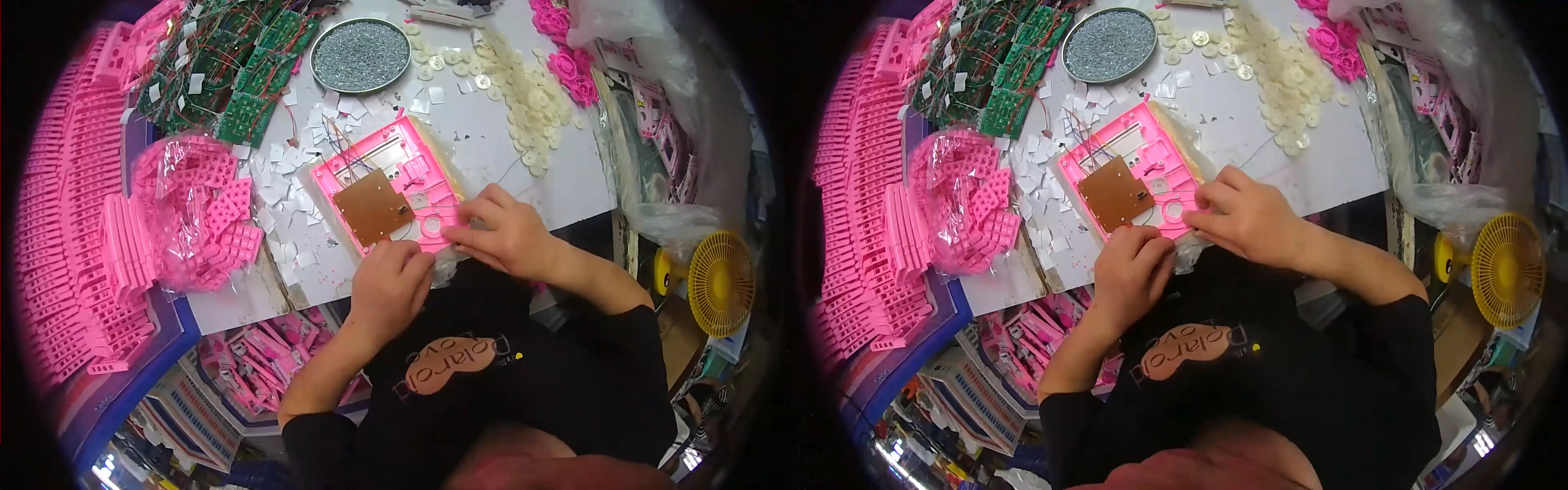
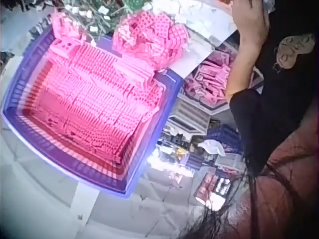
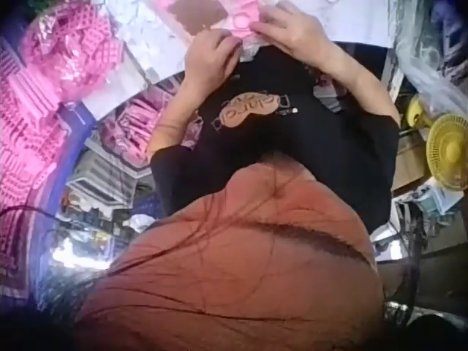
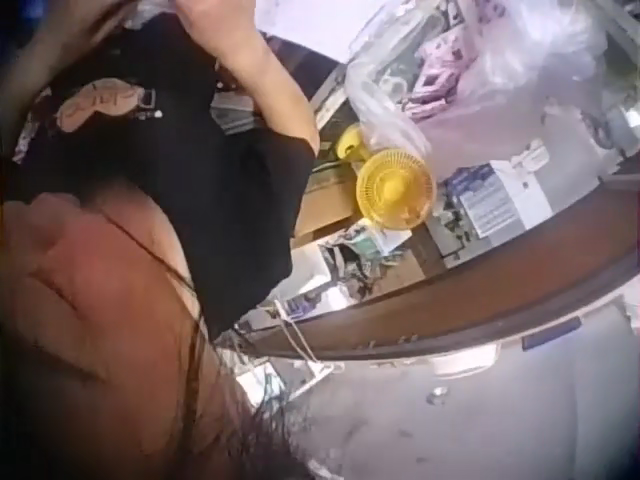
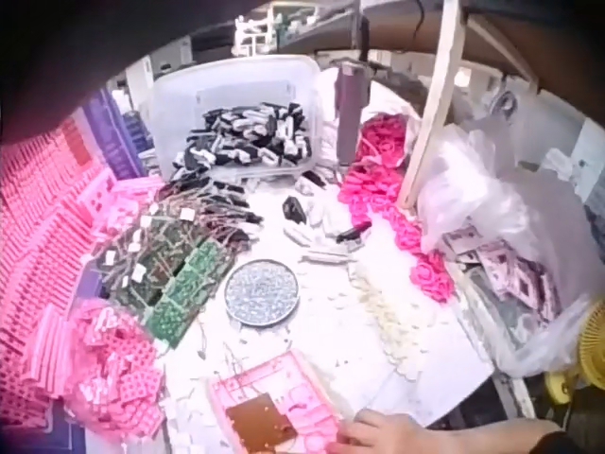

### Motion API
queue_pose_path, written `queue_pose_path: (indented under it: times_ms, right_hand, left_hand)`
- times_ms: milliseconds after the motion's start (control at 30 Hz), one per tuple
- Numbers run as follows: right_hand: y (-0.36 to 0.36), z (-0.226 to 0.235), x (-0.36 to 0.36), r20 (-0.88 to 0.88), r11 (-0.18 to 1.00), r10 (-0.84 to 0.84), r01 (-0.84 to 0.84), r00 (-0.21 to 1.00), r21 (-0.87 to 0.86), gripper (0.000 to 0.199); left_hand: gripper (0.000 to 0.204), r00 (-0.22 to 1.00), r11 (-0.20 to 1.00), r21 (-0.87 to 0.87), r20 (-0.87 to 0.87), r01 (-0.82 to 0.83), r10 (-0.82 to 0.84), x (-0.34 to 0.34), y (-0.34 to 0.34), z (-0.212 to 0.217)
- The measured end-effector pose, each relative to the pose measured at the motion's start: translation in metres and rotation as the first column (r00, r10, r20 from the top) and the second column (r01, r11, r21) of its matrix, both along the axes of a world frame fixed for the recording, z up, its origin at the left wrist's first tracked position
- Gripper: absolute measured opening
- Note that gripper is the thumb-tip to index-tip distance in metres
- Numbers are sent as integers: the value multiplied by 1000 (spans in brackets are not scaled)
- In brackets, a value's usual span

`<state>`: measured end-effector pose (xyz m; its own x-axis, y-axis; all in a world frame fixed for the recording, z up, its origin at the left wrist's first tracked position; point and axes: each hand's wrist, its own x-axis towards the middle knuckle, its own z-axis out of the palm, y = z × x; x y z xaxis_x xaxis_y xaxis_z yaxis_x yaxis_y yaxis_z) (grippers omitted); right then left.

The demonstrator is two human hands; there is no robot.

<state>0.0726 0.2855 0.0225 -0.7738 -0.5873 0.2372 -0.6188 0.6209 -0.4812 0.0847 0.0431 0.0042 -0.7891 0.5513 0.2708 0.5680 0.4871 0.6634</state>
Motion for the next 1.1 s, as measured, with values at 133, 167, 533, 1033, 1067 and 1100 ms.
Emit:
queue_pose_path:
  times_ms: [133, 167, 533, 1033, 1067, 1100]
  right_hand:
    - [6, -18, -1, 113, 980, -36, 57, 993, -192, 30]
    - [8, -21, -5, 40, 983, -15, 22, 999, -184, 27]
    - [12, -22, -25, 119, 958, 131, -95, 984, -270, 23]
    - [11, -43, 0, -149, 981, -23, -6, 989, -196, 32]
    - [12, -40, 1, -173, 987, -17, -11, 985, -159, 36]
    - [13, -38, 2, -198, 993, -11, -14, 980, -121, 39]
  left_hand:
    - [19, 1000, 1000, 23, -3, 6, -6, -1, 0, 0]
    - [19, 1000, 1000, 20, -1, 1, -1, -2, 0, 0]
    - [16, 1000, 1000, 24, 3, 5, -5, -4, -4, 0]
    - [42, 969, 964, -221, -162, 149, -187, -5, -3, -4]
    - [45, 969, 962, -230, -162, 148, -187, -4, -2, -4]
    - [47, 968, 960, -238, -163, 147, -188, -4, -1, -6]
